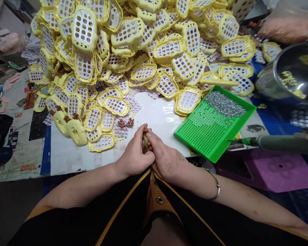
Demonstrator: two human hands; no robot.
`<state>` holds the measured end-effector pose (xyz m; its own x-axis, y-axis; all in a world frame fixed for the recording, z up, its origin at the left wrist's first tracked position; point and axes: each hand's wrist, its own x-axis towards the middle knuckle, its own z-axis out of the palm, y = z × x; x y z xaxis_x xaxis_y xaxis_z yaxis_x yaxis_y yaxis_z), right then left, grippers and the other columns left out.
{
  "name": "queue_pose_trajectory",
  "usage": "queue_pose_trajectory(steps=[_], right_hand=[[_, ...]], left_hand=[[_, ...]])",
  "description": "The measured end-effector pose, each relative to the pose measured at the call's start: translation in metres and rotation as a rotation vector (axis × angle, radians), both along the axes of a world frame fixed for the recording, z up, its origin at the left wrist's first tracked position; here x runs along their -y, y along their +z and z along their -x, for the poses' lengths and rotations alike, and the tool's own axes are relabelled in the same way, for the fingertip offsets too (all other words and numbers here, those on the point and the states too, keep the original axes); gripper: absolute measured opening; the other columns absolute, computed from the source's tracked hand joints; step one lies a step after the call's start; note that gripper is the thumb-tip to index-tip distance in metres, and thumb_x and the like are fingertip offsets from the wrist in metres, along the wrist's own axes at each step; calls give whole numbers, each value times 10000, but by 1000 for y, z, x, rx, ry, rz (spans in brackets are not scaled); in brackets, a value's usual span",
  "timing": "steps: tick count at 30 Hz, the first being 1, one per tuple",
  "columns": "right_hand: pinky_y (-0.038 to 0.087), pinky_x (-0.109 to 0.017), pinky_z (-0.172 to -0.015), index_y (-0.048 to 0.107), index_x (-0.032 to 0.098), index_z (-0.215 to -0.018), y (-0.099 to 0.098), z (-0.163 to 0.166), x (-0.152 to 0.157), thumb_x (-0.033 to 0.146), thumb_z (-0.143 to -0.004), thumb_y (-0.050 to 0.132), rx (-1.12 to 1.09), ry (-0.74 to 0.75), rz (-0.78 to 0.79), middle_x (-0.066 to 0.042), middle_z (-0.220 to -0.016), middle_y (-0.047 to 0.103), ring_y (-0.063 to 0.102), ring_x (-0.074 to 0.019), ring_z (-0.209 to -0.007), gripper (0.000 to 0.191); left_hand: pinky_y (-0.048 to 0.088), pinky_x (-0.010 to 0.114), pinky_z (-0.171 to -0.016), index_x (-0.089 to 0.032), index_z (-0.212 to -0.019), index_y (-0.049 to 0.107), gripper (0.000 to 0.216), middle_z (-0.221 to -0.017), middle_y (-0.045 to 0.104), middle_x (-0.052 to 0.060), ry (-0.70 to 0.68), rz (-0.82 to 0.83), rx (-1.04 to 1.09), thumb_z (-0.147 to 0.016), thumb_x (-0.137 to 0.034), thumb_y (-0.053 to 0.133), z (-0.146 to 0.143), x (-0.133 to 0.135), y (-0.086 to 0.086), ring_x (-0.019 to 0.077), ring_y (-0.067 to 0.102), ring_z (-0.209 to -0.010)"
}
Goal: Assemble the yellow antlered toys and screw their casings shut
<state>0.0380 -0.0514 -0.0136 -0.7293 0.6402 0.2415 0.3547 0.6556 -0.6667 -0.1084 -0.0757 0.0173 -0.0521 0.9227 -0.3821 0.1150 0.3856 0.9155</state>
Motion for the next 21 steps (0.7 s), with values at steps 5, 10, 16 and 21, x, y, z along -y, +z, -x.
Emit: queue_pose_trajectory(steps=[5,10,16,21], right_hand=[[494,-462,-1027,228,195,-1439,1,-9,-25,204,-926,419,-160,139,245,-193,-1430,428,445,-254,-1337,548],[455,-486,-1059,180,194,-1459,-7,-13,-40,289,-898,520,-108,141,533,-187,-1485,358,415,-265,-1357,663],[466,-423,-1059,194,215,-1472,-11,-11,-44,333,-932,454,-149,211,701,-121,-1535,308,406,-234,-1364,610],[458,-404,-1069,190,247,-1477,-9,-12,-45,330,-937,451,-148,225,672,-80,-1540,308,398,-213,-1369,605]], left_hand=[[389,421,-1073,-165,-1368,399,757,-1404,465,146,82,61,183,-655,-157,653,9,-11,-5,288,456,-1295],[469,416,-988,-213,-1405,377,760,-1484,369,144,129,6,267,-705,-190,672,15,-20,-18,288,491,-1261],[387,435,-1072,-270,-1473,277,779,-1532,310,118,-61,-85,256,-794,-270,657,27,-14,-24,294,361,-1368],[327,449,-1114,-324,-1489,194,851,-1581,204,74,-186,-73,286,-787,-251,670,36,-11,-21,300,272,-1412]])
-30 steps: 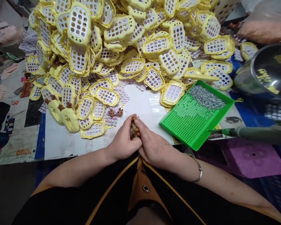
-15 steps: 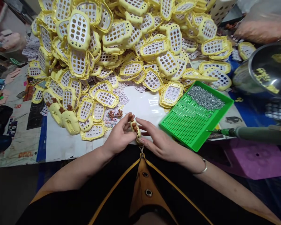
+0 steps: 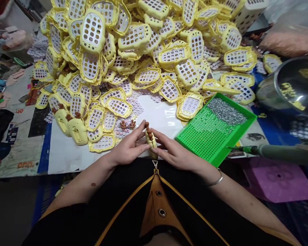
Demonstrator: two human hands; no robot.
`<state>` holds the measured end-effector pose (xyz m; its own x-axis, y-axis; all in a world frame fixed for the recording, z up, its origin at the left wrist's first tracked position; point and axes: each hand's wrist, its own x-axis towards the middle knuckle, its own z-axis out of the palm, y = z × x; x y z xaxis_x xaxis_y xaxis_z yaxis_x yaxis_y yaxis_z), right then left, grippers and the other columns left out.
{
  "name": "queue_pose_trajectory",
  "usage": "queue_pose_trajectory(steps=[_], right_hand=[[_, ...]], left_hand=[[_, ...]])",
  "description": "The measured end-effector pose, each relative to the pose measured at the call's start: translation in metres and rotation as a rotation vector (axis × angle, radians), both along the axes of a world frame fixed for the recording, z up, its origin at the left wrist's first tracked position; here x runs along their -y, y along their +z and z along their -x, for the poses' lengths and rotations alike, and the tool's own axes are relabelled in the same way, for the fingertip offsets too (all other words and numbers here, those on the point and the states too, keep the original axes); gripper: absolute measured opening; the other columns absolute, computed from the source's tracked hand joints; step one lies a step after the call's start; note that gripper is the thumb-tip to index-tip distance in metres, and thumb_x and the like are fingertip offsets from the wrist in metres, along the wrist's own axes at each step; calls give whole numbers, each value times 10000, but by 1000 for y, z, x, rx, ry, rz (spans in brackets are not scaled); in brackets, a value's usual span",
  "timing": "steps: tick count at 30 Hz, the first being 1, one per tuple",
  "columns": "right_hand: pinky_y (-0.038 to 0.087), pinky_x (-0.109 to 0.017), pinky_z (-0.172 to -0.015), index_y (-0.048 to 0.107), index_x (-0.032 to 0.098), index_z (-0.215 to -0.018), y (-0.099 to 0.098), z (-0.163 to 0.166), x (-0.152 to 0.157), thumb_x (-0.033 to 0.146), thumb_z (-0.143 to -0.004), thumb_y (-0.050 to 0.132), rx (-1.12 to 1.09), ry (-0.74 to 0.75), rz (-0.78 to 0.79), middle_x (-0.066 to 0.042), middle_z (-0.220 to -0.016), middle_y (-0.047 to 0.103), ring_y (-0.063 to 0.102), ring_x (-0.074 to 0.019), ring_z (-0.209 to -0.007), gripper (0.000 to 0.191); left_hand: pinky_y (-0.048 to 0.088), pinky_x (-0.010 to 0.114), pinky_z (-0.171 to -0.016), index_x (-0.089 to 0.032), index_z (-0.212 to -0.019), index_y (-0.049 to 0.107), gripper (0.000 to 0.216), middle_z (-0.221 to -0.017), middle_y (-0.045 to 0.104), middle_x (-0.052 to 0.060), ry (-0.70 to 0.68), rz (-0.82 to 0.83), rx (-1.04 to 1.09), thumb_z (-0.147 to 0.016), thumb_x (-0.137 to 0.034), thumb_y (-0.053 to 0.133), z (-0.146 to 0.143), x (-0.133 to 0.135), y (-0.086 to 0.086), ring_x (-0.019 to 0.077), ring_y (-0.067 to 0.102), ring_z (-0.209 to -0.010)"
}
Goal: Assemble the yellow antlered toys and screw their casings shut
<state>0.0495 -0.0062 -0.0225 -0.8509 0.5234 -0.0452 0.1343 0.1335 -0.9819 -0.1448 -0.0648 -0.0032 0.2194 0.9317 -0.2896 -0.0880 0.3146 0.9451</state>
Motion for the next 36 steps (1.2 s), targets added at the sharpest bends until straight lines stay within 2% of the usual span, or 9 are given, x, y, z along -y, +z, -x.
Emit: queue_pose_trajectory(steps=[10,14,17,19,22,25,28,33,36], right_hand=[[325,-458,-1145,124,189,-1494,8,-7,-7,328,-954,382,45,140,-181,-134,-1556,252,308,-229,-1416,614],[385,-482,-1107,138,120,-1480,13,-3,-3,304,-938,391,126,134,-229,-201,-1519,310,367,-264,-1385,626],[436,-521,-1057,153,78,-1463,22,5,4,235,-898,430,244,78,-253,-249,-1460,390,473,-309,-1309,649],[452,-525,-1042,190,91,-1447,26,9,7,213,-887,445,261,51,-255,-245,-1452,401,500,-313,-1286,628],[479,-502,-1026,277,167,-1409,27,9,4,251,-914,444,190,54,-226,-190,-1448,427,516,-280,-1275,529],[505,-466,-1008,279,216,-1408,26,5,1,274,-937,422,132,74,-183,-149,-1435,452,547,-246,-1245,495],[500,-464,-1011,251,188,-1418,25,4,2,263,-925,436,163,80,-192,-170,-1457,420,549,-261,-1243,532],[517,-516,-957,221,112,-1416,25,7,9,225,-892,445,238,45,-251,-228,-1344,523,580,-316,-1196,581],[489,-489,-1010,263,134,-1390,24,7,8,239,-905,433,178,51,-250,-216,-1424,448,521,-289,-1268,524]], left_hand=[[352,475,-1102,-309,-1495,185,938,-1554,261,108,51,31,-126,-720,-160,692,-10,5,9,299,409,-1340],[398,453,-1073,-267,-1494,211,932,-1522,315,136,67,-39,-250,-697,-134,676,-14,7,4,293,445,-1311],[440,437,-1034,-207,-1464,296,817,-1431,429,161,212,-62,-359,-714,-89,597,-18,6,-1,267,526,-1226],[457,426,-1013,-175,-1441,333,765,-1380,478,168,260,-33,-344,-716,-77,559,-18,4,-2,259,548,-1196],[445,414,-1022,-190,-1461,293,819,-1430,441,157,173,46,-187,-704,-110,595,-14,3,4,283,482,-1273],[420,422,-1047,-203,-1485,237,875,-1485,382,150,112,88,-102,-706,-163,636,-9,4,10,301,429,-1319],[399,410,-1069,-207,-1496,196,922,-1506,346,149,105,70,-131,-697,-167,653,-9,6,11,286,442,-1312],[428,364,-1043,-267,-1505,124,980,-1464,392,117,110,-18,-204,-686,-135,646,-16,8,9,230,519,-1238],[465,347,-994,-226,-1488,179,944,-1418,419,138,145,-2,-222,-665,-131,632,-20,9,11,216,558,-1172]])
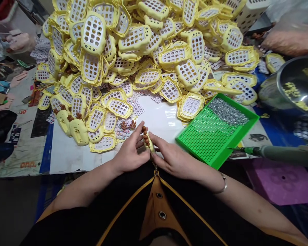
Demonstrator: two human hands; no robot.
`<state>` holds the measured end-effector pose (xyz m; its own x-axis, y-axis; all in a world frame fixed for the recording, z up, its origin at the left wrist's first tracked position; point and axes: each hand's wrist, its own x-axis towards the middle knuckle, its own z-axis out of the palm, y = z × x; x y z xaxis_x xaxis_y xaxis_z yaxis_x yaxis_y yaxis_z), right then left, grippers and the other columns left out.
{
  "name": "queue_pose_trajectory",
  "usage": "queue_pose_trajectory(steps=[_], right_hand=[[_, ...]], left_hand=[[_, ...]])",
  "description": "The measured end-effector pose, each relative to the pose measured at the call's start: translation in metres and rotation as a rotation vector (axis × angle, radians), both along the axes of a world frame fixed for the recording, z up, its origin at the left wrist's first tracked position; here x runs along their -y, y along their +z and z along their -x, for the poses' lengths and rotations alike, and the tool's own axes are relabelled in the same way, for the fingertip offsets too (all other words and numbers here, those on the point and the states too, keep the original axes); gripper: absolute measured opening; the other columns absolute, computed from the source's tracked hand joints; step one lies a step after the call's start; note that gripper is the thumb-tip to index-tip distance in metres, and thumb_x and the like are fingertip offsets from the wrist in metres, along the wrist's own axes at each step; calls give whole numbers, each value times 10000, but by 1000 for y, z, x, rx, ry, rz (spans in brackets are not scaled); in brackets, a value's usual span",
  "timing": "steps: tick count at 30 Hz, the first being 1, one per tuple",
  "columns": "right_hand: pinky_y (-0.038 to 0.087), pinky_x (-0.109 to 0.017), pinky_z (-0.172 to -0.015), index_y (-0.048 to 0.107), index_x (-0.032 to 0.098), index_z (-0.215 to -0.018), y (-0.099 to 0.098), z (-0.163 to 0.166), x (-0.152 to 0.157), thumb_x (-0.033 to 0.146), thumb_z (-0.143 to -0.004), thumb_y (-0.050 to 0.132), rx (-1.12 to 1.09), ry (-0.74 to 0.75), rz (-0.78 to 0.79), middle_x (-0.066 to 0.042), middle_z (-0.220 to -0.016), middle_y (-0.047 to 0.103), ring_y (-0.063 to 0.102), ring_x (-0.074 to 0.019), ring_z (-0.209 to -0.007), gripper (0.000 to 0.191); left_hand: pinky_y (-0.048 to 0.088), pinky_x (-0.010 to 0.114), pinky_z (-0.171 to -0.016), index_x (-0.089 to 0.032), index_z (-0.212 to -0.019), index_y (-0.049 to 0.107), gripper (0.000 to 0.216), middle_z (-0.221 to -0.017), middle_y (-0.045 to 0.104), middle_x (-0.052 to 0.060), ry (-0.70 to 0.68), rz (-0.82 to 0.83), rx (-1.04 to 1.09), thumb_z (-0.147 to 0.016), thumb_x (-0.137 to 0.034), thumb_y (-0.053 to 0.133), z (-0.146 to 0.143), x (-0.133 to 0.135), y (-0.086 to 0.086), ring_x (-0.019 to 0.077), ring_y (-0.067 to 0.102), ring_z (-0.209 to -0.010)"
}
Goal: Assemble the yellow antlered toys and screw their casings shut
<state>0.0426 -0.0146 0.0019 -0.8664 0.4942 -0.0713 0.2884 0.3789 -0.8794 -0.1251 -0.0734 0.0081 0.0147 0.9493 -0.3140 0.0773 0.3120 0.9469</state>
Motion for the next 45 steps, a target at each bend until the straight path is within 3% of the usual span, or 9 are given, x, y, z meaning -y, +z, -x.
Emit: queue_pose_trajectory(steps=[5,13,20,27,31,35,38,41,45], right_hand=[[517,-469,-982,354,161,-1316,0,0,1,291,-897,468,-21,-25,-46,-199,-1405,465,564,-273,-1221,453],[561,-559,-852,178,48,-1398,0,12,33,175,-828,428,110,-80,-406,-349,-1408,383,495,-413,-1261,636],[602,-511,-780,136,89,-1400,-1,17,37,182,-819,441,31,-171,-384,-322,-1372,419,553,-389,-1199,663],[564,-456,-932,368,179,-1320,-5,7,15,169,-880,437,-103,-183,-263,-187,-1324,505,568,-268,-1202,446],[590,-489,-857,418,216,-1344,-7,-10,-3,274,-906,500,-125,-109,-442,-183,-1376,493,579,-307,-1187,449],[554,-520,-900,577,247,-1214,-8,-23,-19,251,-914,496,-101,48,-563,-131,-1286,604,633,-303,-1101,311],[558,-488,-919,551,240,-1220,-8,-26,-22,225,-893,526,-167,-15,-597,-131,-1261,609,625,-281,-1114,328],[542,-502,-958,393,228,-1343,-7,-21,-21,226,-884,534,-207,-173,-438,-161,-1344,516,548,-276,-1222,480],[565,-443,-948,366,234,-1339,-2,-13,-21,249,-906,498,-198,-115,78,-135,-1314,533,578,-214,-1189,453]], left_hand=[[510,306,-856,-194,-1390,339,881,-1287,467,123,107,87,-3,-559,-75,606,-5,-4,9,183,588,-1009],[493,289,-796,-180,-1201,411,680,-1155,479,88,125,102,-94,-558,-76,606,-14,-3,17,167,556,-935],[483,330,-881,-195,-1222,431,629,-1182,495,99,170,47,-91,-630,-85,614,-21,0,14,198,550,-1025],[454,367,-958,-203,-1376,341,824,-1338,476,136,201,89,52,-605,-93,608,-12,-7,7,236,527,-1176],[424,414,-994,-191,-1435,297,923,-1390,472,172,108,81,99,-583,-102,639,-4,-19,2,281,480,-1258],[385,440,-1027,-197,-1462,281,968,-1368,516,163,-63,60,100,-574,-87,651,3,-32,-2,290,475,-1274],[384,439,-1032,-222,-1464,289,957,-1356,533,143,-101,40,88,-591,-96,661,3,-34,-3,279,497,-1252],[407,447,-1027,-208,-1459,297,937,-1336,533,143,-70,47,42,-607,-129,680,0,-30,-4,267,559,-1167],[337,454,-1104,-176,-1399,391,843,-1356,501,144,-21,7,-72,-615,-147,700,-1,-22,-7,289,469,-1271]])
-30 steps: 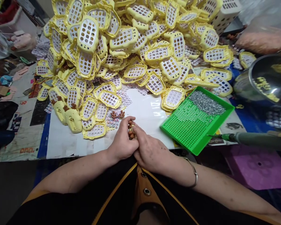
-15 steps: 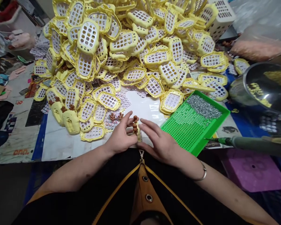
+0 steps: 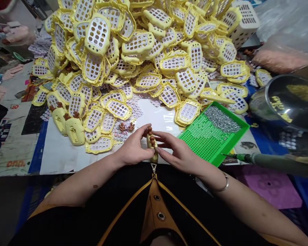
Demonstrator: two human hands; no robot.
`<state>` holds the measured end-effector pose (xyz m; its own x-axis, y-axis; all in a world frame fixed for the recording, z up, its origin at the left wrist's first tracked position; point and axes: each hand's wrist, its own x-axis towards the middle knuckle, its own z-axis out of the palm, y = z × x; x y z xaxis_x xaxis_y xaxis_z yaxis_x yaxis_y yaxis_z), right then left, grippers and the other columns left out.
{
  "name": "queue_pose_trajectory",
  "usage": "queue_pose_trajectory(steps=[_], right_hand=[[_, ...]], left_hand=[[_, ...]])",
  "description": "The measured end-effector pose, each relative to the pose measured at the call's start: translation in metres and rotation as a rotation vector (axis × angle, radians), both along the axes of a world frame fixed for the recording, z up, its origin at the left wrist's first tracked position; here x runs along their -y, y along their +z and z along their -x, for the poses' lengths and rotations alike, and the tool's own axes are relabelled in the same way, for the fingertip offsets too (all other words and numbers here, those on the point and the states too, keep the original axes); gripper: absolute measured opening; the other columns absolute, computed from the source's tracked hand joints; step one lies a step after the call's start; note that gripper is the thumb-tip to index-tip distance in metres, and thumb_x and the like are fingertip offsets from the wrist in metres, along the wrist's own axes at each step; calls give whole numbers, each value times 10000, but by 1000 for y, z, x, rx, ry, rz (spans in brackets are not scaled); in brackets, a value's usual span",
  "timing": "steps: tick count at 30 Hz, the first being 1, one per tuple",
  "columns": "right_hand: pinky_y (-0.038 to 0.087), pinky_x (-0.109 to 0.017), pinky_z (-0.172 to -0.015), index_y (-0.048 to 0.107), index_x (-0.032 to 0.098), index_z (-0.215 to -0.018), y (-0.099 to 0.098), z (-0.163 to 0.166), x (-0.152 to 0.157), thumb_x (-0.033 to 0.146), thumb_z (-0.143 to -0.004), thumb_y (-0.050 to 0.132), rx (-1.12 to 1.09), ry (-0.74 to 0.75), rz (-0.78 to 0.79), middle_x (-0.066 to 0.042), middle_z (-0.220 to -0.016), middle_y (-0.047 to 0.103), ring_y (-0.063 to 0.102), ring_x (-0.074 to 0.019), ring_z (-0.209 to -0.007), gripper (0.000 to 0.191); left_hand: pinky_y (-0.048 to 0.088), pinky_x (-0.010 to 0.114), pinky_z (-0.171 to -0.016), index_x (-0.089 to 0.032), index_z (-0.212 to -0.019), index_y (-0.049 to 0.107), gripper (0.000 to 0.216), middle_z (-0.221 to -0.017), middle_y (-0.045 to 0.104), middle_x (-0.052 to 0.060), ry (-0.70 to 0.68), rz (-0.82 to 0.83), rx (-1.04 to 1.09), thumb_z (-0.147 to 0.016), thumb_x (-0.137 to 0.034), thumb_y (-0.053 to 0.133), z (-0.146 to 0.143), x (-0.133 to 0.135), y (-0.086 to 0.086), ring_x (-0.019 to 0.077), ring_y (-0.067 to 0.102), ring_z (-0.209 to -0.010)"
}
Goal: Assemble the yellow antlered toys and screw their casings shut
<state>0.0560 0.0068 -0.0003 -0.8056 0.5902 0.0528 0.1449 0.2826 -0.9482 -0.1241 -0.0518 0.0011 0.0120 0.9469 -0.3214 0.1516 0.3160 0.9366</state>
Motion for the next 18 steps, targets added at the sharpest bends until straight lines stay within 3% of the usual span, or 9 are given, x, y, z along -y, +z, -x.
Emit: queue_pose_trajectory(steps=[3,7,10,14,18], right_hand=[[584,-421,-909,384,241,-1299,7,2,-1,263,-863,556,41,18,210,-124,-1340,505,549,-225,-1227,470],[535,-507,-947,294,220,-1348,13,4,9,150,-818,506,152,-25,66,-164,-1355,489,566,-261,-1189,575],[506,-542,-960,268,202,-1352,11,7,21,90,-766,461,139,-121,-15,-185,-1315,516,598,-277,-1132,628],[554,-455,-909,327,236,-1288,8,11,32,87,-695,470,39,-225,158,-139,-1320,517,537,-264,-1232,628],[552,-467,-906,373,250,-1261,9,12,38,84,-644,493,26,-274,244,-119,-1301,538,525,-274,-1247,651]], left_hand=[[317,450,-1125,-204,-1374,412,804,-1378,480,126,-19,-35,-19,-626,-143,701,-3,5,0,289,425,-1312],[429,429,-1051,-195,-1359,384,761,-1344,472,138,2,-68,16,-657,-163,677,-14,10,3,278,473,-1265],[443,442,-1036,-196,-1378,335,768,-1373,432,159,-22,-134,-72,-684,-180,663,-18,14,4,281,471,-1264],[427,466,-1046,-186,-1455,194,883,-1384,418,179,-117,-205,-193,-692,-173,640,-18,22,5,292,449,-1283],[412,472,-1057,-196,-1470,143,940,-1420,386,182,-123,-240,-249,-663,-128,620,-20,28,8,305,440,-1294]])
